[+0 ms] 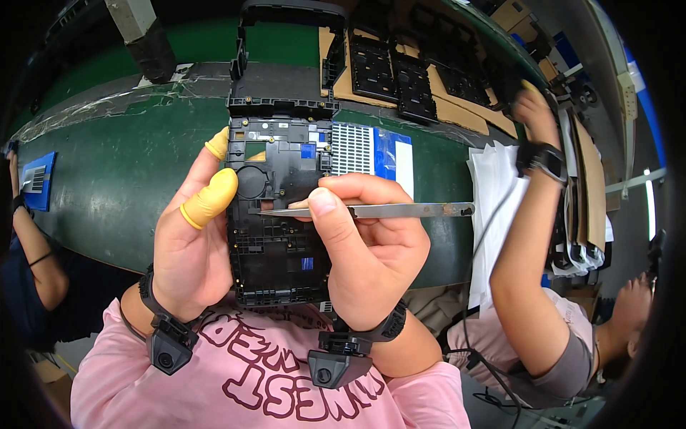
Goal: Manually assemble components into a black plastic electronic housing and apply adhesive strips.
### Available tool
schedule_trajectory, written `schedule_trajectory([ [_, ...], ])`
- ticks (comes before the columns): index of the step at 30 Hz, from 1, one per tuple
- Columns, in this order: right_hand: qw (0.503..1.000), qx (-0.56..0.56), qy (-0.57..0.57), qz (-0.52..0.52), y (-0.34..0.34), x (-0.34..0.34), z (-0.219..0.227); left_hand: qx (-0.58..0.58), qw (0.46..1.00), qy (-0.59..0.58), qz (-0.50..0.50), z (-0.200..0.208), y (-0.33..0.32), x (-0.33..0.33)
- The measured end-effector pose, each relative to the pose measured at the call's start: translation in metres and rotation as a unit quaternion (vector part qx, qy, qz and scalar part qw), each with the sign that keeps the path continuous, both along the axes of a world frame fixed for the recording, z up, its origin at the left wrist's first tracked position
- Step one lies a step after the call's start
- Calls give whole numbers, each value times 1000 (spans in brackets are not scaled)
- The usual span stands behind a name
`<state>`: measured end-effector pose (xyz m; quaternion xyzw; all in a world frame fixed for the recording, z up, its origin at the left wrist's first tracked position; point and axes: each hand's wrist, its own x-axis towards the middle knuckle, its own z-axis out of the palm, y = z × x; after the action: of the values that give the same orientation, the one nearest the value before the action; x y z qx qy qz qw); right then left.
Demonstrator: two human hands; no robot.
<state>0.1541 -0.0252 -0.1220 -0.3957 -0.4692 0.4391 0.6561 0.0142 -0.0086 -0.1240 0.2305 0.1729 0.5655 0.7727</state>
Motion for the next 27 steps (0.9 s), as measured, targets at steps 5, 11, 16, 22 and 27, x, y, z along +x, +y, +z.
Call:
schedule_trajectory([
  [5, 1000, -1, 4, 1, -2, -2, 1, -4, 1000, 4, -3, 2, -2, -1],
  [11, 1000, 3, 3, -5, -7, -2, 3, -2, 997, 75, 4, 2, -5, -1],
  [16, 1000, 2, 26, -7, -4, 4, 5, 25, 995, 96, 20, 5, -4, 2],
  [22, 986, 15, 109, -121, 8, 55, -11, 56, 987, 145, -36, -4, 104, -1],
  [27, 982, -39, 81, -168, 1, 82, -24, -53, 972, 227, 13, -31, 229, -27],
])
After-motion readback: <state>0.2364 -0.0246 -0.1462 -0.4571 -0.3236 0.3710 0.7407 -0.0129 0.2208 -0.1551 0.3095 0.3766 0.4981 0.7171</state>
